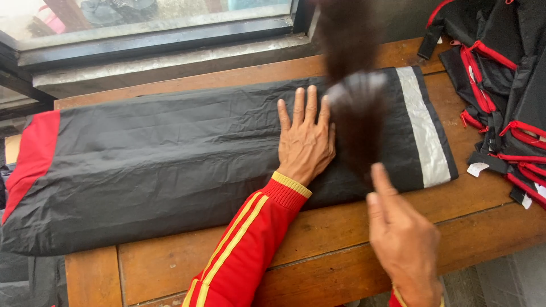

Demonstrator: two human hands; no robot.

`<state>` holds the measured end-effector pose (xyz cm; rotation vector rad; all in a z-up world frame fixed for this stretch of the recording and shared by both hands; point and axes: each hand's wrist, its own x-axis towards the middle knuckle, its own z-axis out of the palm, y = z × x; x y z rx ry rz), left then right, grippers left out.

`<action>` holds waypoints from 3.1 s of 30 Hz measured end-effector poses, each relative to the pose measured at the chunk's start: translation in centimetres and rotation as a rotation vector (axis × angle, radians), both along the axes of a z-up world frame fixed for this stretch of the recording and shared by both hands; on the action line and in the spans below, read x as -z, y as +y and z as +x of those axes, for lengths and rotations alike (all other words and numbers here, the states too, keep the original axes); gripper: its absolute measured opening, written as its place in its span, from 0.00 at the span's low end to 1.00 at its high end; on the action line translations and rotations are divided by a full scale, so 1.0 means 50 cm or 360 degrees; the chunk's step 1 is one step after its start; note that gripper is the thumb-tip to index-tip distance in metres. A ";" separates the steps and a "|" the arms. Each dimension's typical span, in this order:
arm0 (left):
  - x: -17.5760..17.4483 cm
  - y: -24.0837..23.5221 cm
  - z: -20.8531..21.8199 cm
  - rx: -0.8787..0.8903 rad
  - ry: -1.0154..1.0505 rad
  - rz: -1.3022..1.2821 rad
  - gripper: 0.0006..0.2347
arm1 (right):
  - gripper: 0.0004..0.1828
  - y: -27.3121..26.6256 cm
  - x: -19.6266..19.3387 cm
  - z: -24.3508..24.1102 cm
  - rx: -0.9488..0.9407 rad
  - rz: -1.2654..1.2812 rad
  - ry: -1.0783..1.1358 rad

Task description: The person uses a feather duster to clean the surface of a black cargo bag placed on a wooden table. They repeatedly brush the bag, smooth it with their hands, and flip it over to clean different sides.

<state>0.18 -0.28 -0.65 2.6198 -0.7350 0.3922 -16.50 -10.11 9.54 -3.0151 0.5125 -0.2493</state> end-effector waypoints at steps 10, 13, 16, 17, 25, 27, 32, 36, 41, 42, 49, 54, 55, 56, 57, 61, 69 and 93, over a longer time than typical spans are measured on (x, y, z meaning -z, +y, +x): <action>-0.053 0.233 0.020 -0.0106 -0.0107 0.0166 0.19 | 0.28 -0.009 0.010 0.004 0.0390 -0.0014 0.0406; -0.030 0.280 0.013 -0.0181 -0.0126 0.0142 0.19 | 0.30 0.056 -0.006 0.023 0.0297 0.0081 0.0664; -0.026 0.276 0.004 -0.0247 -0.0191 0.0107 0.19 | 0.28 0.149 -0.023 0.022 -0.0137 0.0518 0.0860; -0.023 0.280 0.006 -0.0254 -0.0193 0.0107 0.19 | 0.28 0.155 -0.025 0.019 -0.0144 0.0515 0.0859; -0.019 0.279 0.008 -0.0307 -0.0147 0.0021 0.19 | 0.27 0.106 -0.032 -0.001 0.0219 0.0650 0.0246; -0.020 0.279 0.007 -0.0320 -0.0147 0.0004 0.19 | 0.27 0.121 -0.025 0.002 0.0305 0.0700 0.0307; -0.015 0.280 0.009 -0.0344 -0.0141 0.0008 0.19 | 0.27 0.180 -0.012 -0.004 -0.0090 0.0963 0.0583; -0.008 0.281 0.008 -0.0324 -0.0148 0.0065 0.19 | 0.29 0.162 -0.032 -0.014 -0.0004 0.1356 0.0592; -0.004 0.276 0.011 -0.0390 -0.0125 0.0088 0.21 | 0.28 0.164 -0.042 -0.003 0.0296 0.1304 0.0117; -0.004 0.277 0.011 -0.0383 -0.0127 0.0095 0.21 | 0.28 0.170 -0.036 0.002 0.0383 0.1300 0.0114; -0.016 0.290 0.009 -0.0313 -0.0068 0.0226 0.24 | 0.29 0.224 -0.023 0.002 -0.0167 0.1220 0.0592; -0.025 0.289 0.008 -0.0211 -0.0050 -0.0101 0.21 | 0.28 0.193 0.015 0.013 -0.0249 0.0884 0.0577; -0.024 0.289 0.008 -0.0235 -0.0086 -0.0052 0.22 | 0.29 0.181 0.025 0.017 -0.0150 0.0569 0.0822; -0.023 0.285 0.009 -0.0221 -0.0084 -0.0055 0.22 | 0.29 0.158 0.015 0.023 -0.0136 0.0570 0.0821; -0.022 0.282 0.010 -0.0270 -0.0103 -0.0020 0.20 | 0.29 0.137 0.005 0.027 0.0103 0.0449 0.0897; -0.010 0.300 0.023 -0.0232 -0.0023 -0.0068 0.18 | 0.29 0.072 -0.027 0.048 0.0645 0.0228 0.0799; -0.029 0.471 0.045 -0.0225 -0.0034 0.0127 0.19 | 0.32 0.143 -0.033 0.021 0.0387 0.0892 0.0155; -0.021 0.479 0.041 -0.0531 -0.0014 -0.0680 0.20 | 0.34 0.432 0.015 0.071 -0.0532 0.0497 0.1207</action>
